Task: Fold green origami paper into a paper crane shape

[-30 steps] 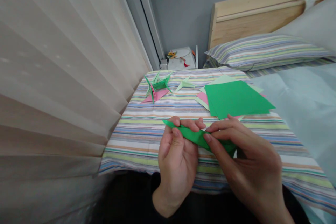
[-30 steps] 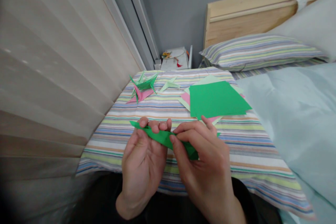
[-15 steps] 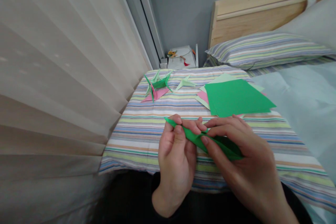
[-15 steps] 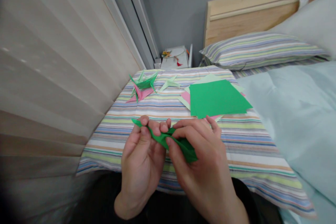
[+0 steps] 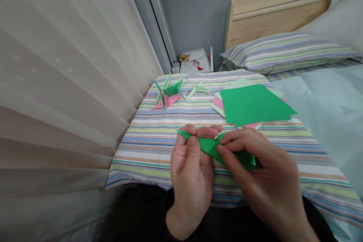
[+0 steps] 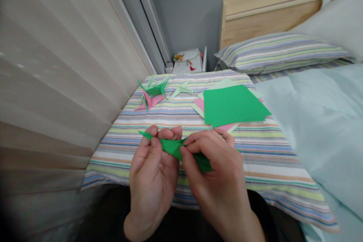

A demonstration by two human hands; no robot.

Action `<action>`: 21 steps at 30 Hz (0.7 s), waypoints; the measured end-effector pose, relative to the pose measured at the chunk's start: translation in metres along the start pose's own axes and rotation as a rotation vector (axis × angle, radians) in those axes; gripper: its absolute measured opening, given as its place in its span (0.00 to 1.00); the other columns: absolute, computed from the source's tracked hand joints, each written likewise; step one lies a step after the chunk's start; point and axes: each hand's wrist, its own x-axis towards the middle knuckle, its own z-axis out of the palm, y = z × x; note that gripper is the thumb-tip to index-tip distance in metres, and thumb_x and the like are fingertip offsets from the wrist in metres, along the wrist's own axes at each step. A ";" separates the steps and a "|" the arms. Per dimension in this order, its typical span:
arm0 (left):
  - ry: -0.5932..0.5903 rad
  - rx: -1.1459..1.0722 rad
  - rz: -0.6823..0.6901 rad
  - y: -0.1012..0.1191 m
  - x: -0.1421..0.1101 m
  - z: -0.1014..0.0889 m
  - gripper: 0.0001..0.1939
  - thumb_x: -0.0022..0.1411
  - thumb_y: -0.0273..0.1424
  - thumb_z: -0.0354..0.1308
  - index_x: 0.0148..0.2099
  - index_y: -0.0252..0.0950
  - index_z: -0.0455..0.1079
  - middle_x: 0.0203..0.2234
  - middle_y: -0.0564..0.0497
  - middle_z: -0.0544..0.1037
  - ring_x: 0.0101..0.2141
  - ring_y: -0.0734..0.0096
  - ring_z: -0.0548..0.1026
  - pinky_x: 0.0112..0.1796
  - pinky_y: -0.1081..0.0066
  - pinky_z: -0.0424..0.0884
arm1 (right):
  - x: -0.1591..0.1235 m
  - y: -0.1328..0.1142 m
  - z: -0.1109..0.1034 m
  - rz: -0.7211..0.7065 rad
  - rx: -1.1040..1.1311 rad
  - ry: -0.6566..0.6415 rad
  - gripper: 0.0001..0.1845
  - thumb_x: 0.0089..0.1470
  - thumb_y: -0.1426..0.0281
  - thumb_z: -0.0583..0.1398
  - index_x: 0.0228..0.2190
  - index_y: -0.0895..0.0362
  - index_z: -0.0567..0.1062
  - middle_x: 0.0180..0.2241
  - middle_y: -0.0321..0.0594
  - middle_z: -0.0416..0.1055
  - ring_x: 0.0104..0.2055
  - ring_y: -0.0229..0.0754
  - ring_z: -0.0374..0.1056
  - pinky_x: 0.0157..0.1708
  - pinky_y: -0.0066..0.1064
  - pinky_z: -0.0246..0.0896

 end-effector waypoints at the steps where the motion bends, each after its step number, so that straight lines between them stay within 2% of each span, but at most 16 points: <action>1: 0.002 0.002 0.003 0.000 0.000 0.000 0.04 0.71 0.29 0.56 0.41 0.41 0.71 0.33 0.55 0.82 0.44 0.70 0.81 0.55 0.63 0.73 | 0.000 0.000 0.000 0.004 0.001 0.000 0.09 0.57 0.76 0.63 0.27 0.53 0.74 0.31 0.32 0.79 0.36 0.43 0.76 0.46 0.43 0.60; 4: 0.005 0.008 0.015 0.000 0.000 0.000 0.04 0.71 0.29 0.56 0.41 0.40 0.71 0.33 0.55 0.82 0.43 0.71 0.81 0.55 0.63 0.73 | 0.000 -0.001 0.001 0.025 0.008 -0.010 0.09 0.57 0.76 0.63 0.27 0.52 0.73 0.31 0.33 0.79 0.36 0.44 0.76 0.46 0.44 0.60; 8: -0.029 0.001 0.006 0.001 -0.001 -0.002 0.05 0.72 0.27 0.53 0.42 0.39 0.70 0.35 0.55 0.84 0.44 0.73 0.82 0.52 0.68 0.74 | 0.000 0.000 -0.001 0.017 -0.019 -0.032 0.09 0.57 0.76 0.62 0.27 0.52 0.73 0.31 0.33 0.79 0.36 0.45 0.75 0.47 0.46 0.60; 11: -0.077 0.055 -0.054 0.004 0.000 -0.004 0.05 0.73 0.28 0.52 0.44 0.39 0.68 0.41 0.52 0.85 0.47 0.73 0.82 0.51 0.71 0.74 | 0.001 0.001 -0.007 -0.019 -0.096 -0.060 0.05 0.58 0.74 0.61 0.34 0.50 0.74 0.36 0.35 0.80 0.42 0.48 0.76 0.50 0.48 0.60; 13: -0.121 0.103 -0.102 0.007 -0.001 -0.005 0.04 0.74 0.29 0.51 0.45 0.40 0.67 0.44 0.50 0.85 0.49 0.71 0.81 0.51 0.71 0.73 | 0.001 0.000 -0.012 -0.023 -0.138 -0.092 0.08 0.59 0.72 0.62 0.41 0.49 0.74 0.41 0.37 0.80 0.45 0.49 0.75 0.53 0.50 0.59; 15: -0.163 0.135 -0.138 0.009 -0.003 -0.006 0.04 0.74 0.29 0.51 0.47 0.41 0.66 0.46 0.49 0.84 0.51 0.70 0.80 0.51 0.70 0.73 | 0.001 -0.001 -0.018 -0.007 -0.140 -0.171 0.08 0.60 0.70 0.61 0.43 0.48 0.74 0.42 0.36 0.80 0.45 0.49 0.75 0.56 0.51 0.58; 18: -0.208 0.159 -0.162 0.012 -0.006 -0.006 0.05 0.74 0.30 0.51 0.48 0.42 0.66 0.50 0.49 0.83 0.52 0.70 0.79 0.53 0.68 0.71 | 0.001 0.000 -0.024 0.027 -0.091 -0.283 0.06 0.63 0.69 0.60 0.42 0.48 0.74 0.40 0.33 0.80 0.43 0.46 0.76 0.55 0.47 0.61; 21: -0.250 0.167 -0.183 0.015 -0.005 -0.006 0.06 0.74 0.30 0.50 0.50 0.42 0.66 0.49 0.50 0.83 0.54 0.68 0.78 0.56 0.65 0.69 | 0.004 0.002 -0.029 0.015 -0.089 -0.290 0.10 0.62 0.68 0.61 0.46 0.48 0.74 0.47 0.36 0.78 0.49 0.47 0.74 0.51 0.42 0.67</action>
